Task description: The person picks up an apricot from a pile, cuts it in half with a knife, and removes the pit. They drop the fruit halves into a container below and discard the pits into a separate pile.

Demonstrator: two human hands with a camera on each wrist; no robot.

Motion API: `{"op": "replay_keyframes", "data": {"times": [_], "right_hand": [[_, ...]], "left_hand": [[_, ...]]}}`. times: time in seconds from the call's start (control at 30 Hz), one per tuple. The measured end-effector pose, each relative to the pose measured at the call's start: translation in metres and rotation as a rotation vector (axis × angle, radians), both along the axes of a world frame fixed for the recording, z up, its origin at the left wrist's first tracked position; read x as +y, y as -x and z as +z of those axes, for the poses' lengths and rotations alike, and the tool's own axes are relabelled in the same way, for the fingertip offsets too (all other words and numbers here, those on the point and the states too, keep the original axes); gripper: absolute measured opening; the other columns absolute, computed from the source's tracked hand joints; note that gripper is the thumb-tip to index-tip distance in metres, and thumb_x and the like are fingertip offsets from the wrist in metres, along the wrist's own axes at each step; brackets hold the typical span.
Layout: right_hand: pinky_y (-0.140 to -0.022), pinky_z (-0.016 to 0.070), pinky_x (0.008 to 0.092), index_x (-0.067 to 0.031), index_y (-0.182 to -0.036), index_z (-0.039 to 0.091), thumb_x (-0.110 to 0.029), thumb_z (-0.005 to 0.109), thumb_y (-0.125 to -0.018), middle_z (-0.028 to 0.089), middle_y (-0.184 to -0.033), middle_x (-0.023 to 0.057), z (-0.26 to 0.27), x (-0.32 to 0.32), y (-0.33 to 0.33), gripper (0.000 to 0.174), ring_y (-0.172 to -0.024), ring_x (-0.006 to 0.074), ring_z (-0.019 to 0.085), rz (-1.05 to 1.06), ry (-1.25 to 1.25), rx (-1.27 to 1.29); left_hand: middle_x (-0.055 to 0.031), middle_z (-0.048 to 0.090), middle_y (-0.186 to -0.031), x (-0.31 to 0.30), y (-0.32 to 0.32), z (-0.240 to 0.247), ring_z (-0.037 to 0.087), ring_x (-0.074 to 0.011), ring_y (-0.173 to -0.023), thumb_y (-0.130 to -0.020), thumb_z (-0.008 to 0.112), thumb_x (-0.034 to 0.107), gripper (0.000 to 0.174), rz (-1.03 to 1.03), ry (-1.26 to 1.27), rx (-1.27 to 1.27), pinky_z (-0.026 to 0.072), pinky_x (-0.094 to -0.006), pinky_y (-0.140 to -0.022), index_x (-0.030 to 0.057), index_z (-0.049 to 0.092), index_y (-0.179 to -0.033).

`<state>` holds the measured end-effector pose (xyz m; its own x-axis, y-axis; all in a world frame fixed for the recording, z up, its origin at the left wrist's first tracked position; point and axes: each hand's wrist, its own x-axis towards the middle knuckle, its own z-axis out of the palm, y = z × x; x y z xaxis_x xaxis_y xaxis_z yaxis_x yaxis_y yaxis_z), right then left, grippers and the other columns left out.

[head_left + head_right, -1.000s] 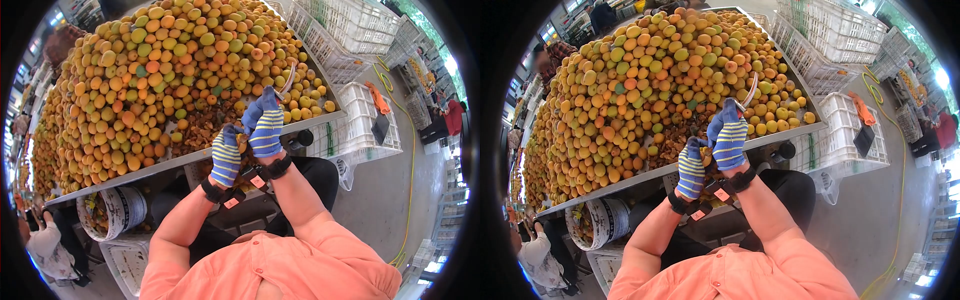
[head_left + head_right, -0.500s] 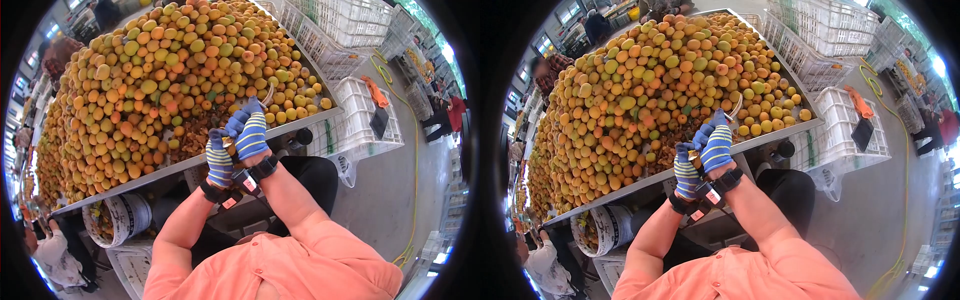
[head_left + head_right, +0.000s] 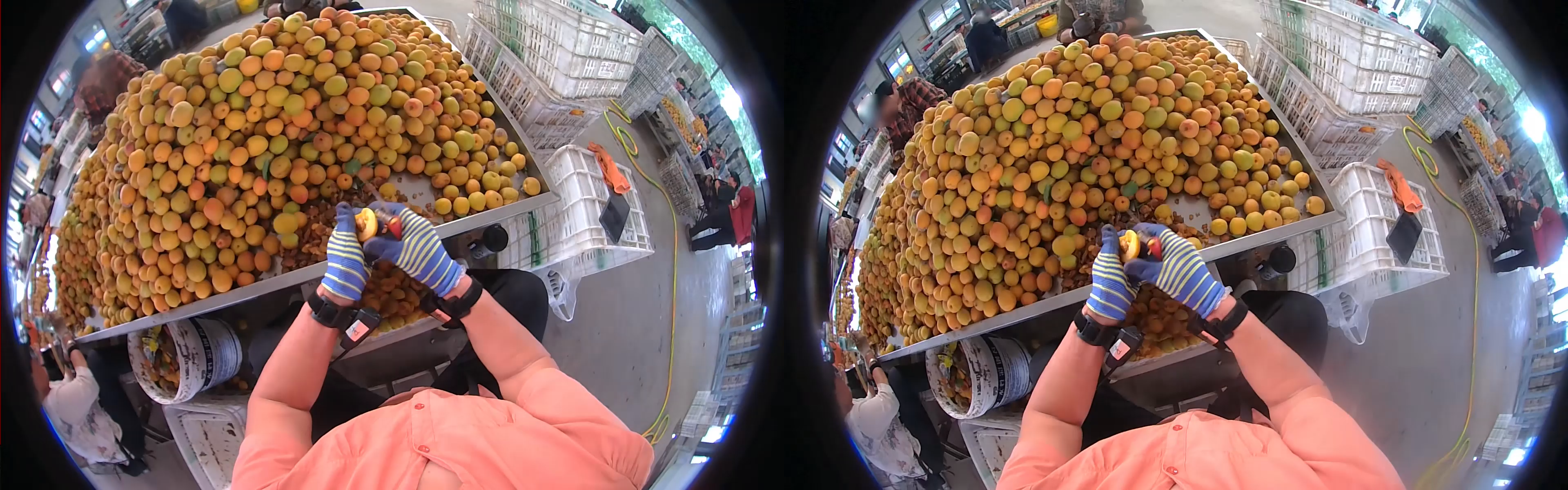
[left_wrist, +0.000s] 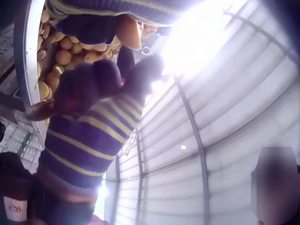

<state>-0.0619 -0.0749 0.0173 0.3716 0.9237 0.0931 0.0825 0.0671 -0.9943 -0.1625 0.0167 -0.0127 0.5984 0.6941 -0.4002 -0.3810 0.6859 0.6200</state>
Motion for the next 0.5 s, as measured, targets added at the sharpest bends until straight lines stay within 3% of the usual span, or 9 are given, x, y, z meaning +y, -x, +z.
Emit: {"op": "replay_keyframes", "data": {"times": [0.13, 0.23, 0.27, 0.37, 0.5], "right_hand": [[-0.084, 0.0497, 0.0259, -0.0008, -0.123, 0.053, -0.012, 0.075, -0.078, 0.065, -0.106, 0.0061, 0.009, -0.004, 0.004, 0.051, -0.094, 0.0103, 0.060, 0.009, -0.019, 0.051], [-0.070, 0.0521, 0.0327, -0.0043, -0.124, 0.052, -0.025, 0.080, -0.072, 0.066, -0.088, 0.0174, 0.006, -0.004, -0.004, 0.062, -0.079, 0.0271, 0.067, -0.115, -0.047, -0.472], [-0.063, 0.0505, 0.0376, -0.0070, -0.122, 0.053, -0.028, 0.079, -0.071, 0.063, -0.079, 0.0201, 0.012, -0.004, -0.005, 0.061, -0.073, 0.0351, 0.064, -0.146, -0.086, -0.598], [-0.061, 0.0500, 0.0396, -0.0076, -0.122, 0.053, -0.029, 0.078, -0.071, 0.064, -0.075, 0.0178, 0.014, -0.002, -0.010, 0.061, -0.070, 0.0357, 0.064, -0.063, -0.090, -0.726], [-0.058, 0.0494, 0.0397, -0.0084, -0.122, 0.052, -0.028, 0.078, -0.072, 0.062, -0.070, 0.0169, 0.023, -0.002, -0.006, 0.060, -0.066, 0.0352, 0.063, 0.017, -0.086, -0.746]], "left_hand": [[-0.0040, 0.063, -0.086, -0.005, 0.000, 0.007, 0.062, -0.0146, -0.074, -0.094, 0.050, 0.048, 0.043, -0.047, -0.120, -0.008, 0.0543, -0.0261, -0.064, 0.0069, 0.059, -0.103], [-0.0029, 0.064, -0.090, -0.005, 0.005, 0.015, 0.062, -0.0120, -0.075, -0.095, 0.052, 0.040, 0.036, -0.120, -0.280, 0.064, 0.0535, -0.0235, -0.064, 0.0064, 0.059, -0.106], [-0.0024, 0.064, -0.091, -0.006, 0.009, 0.019, 0.062, -0.0108, -0.075, -0.095, 0.053, 0.037, 0.033, -0.140, -0.340, 0.097, 0.0531, -0.0222, -0.063, 0.0062, 0.059, -0.107], [-0.0016, 0.063, -0.095, -0.006, 0.016, 0.020, 0.060, -0.0066, -0.074, -0.095, 0.056, 0.030, 0.031, -0.185, -0.336, 0.052, 0.0481, -0.0174, -0.058, 0.0055, 0.057, -0.114], [-0.0025, 0.064, -0.094, -0.009, 0.024, 0.021, 0.061, -0.0071, -0.079, -0.095, 0.053, 0.022, 0.025, -0.247, -0.345, 0.119, 0.0500, -0.0200, -0.064, 0.0040, 0.060, -0.111]]}}
